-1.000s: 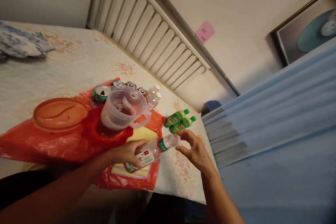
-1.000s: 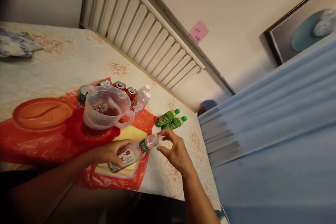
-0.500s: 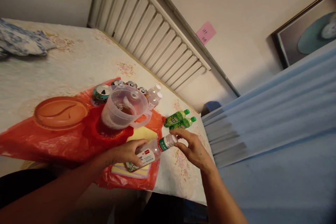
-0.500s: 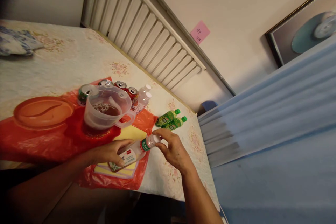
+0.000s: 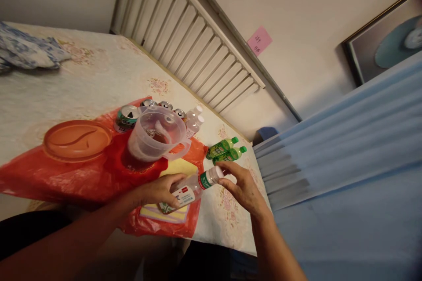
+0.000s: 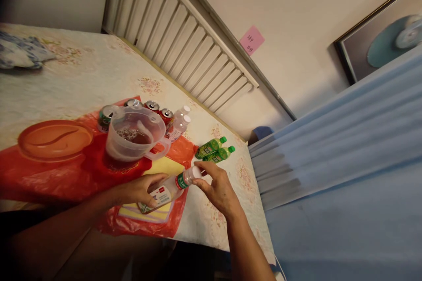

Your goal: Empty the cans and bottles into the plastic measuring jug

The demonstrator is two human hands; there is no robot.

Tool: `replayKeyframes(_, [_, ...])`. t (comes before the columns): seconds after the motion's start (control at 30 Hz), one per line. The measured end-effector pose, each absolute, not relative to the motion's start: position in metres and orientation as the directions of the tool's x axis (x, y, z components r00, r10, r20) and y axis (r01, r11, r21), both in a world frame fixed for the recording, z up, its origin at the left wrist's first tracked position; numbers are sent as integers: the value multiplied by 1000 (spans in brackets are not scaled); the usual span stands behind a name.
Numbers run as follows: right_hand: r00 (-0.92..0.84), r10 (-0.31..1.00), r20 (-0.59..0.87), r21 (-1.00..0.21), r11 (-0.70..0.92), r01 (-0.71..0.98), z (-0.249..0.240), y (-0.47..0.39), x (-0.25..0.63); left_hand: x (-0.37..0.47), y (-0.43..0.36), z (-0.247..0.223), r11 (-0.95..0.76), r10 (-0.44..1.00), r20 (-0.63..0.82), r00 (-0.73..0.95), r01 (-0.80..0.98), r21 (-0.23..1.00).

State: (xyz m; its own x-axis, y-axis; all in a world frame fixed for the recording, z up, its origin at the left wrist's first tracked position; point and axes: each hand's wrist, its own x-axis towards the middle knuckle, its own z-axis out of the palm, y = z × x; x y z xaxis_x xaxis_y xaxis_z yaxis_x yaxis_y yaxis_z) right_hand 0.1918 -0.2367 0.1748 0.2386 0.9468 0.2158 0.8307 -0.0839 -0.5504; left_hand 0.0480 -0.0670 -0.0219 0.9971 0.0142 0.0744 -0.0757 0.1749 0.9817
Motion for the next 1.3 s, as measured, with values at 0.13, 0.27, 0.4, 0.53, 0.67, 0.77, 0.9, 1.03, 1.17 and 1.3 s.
replayKeyframes(0.13, [417,879,231,-796,-76,601,152,-245,202,50,-66,-21,244,39,69,997,-76,967])
replayKeyframes(0.27, [520,848,101,-912,-130,390,110,-248,192,53,-67,-23,236,86,89,992,-107,966])
replayKeyframes(0.4, [489,872,11,-961,-126,247,72,-244,168,58,-69,-27,255,109,136,985,-160,954])
replayKeyframes(0.53, [566,823,37,-956,-135,259,54,-236,155,61,-70,-26,290,108,145,983,-171,942])
replayKeyframes(0.67, [647,761,58,-939,-178,294,47,-231,152,60,-72,-24,311,110,171,979,-197,930])
replayKeyframes(0.77, [674,735,78,-931,-187,312,47,-230,153,60,-73,-24,272,118,165,979,-192,943])
replayKeyframes(0.9, [673,734,92,-943,-153,296,50,-233,160,60,-74,-25,207,163,133,977,-166,964])
replayKeyframes(1.03, [689,715,118,-961,-93,261,53,-236,170,58,-72,-19,68,229,124,965,-142,988])
replayKeyframes(1.17, [714,690,121,-975,-53,217,52,-239,175,57,-72,-16,-6,264,133,955,-136,991])
replayKeyframes(1.3, [742,661,112,-984,-32,177,49,-244,179,61,-76,-21,-35,267,157,951,-153,988])
